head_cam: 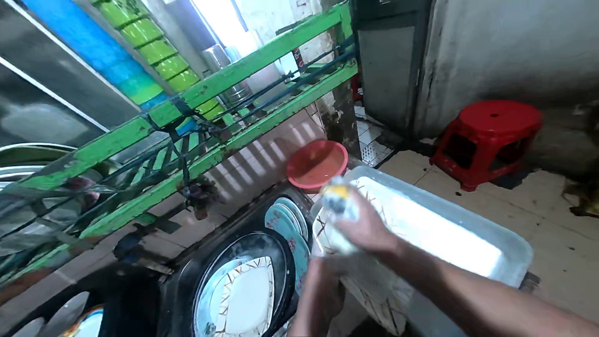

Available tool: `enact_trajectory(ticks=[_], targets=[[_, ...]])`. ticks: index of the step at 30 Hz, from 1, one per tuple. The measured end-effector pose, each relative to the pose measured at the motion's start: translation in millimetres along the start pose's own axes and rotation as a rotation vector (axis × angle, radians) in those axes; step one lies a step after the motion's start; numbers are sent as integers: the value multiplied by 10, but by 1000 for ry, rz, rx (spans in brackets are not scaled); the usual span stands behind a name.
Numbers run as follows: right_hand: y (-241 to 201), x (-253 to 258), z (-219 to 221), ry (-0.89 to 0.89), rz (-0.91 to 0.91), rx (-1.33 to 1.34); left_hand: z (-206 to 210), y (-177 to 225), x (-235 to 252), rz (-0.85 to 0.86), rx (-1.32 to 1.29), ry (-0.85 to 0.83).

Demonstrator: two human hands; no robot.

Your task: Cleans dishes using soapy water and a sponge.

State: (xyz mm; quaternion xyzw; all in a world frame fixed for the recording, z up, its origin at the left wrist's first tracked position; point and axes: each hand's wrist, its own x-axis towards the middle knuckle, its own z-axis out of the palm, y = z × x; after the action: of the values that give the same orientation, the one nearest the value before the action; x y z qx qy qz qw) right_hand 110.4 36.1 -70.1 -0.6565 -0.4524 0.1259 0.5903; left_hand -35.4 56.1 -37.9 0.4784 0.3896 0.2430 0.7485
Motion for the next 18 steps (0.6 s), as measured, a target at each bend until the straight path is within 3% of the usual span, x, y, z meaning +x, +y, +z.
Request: enact_trajectory(ticks=[3, 6, 8, 11, 14, 16, 18], targets=[[-82, -99, 74, -162, -118, 38, -26, -40, 4, 23, -15, 26], [274, 209, -167, 5, -9, -200, -78, 11, -39, 143, -2, 207], [411, 199, -343, -1, 58, -354, -178, 74, 67, 270, -178, 199], [246, -171, -209, -220, -94, -423, -216, 164, 229, 289, -450, 102], [-37, -257, 20, -343, -298, -354, -122, 26, 247, 267, -313, 53], [-20, 13, -61, -268, -259, -306, -66, -68, 193, 254, -221, 59], [240, 281, -262, -127, -218, -474, -43, -40, 167, 263, -329, 38]])
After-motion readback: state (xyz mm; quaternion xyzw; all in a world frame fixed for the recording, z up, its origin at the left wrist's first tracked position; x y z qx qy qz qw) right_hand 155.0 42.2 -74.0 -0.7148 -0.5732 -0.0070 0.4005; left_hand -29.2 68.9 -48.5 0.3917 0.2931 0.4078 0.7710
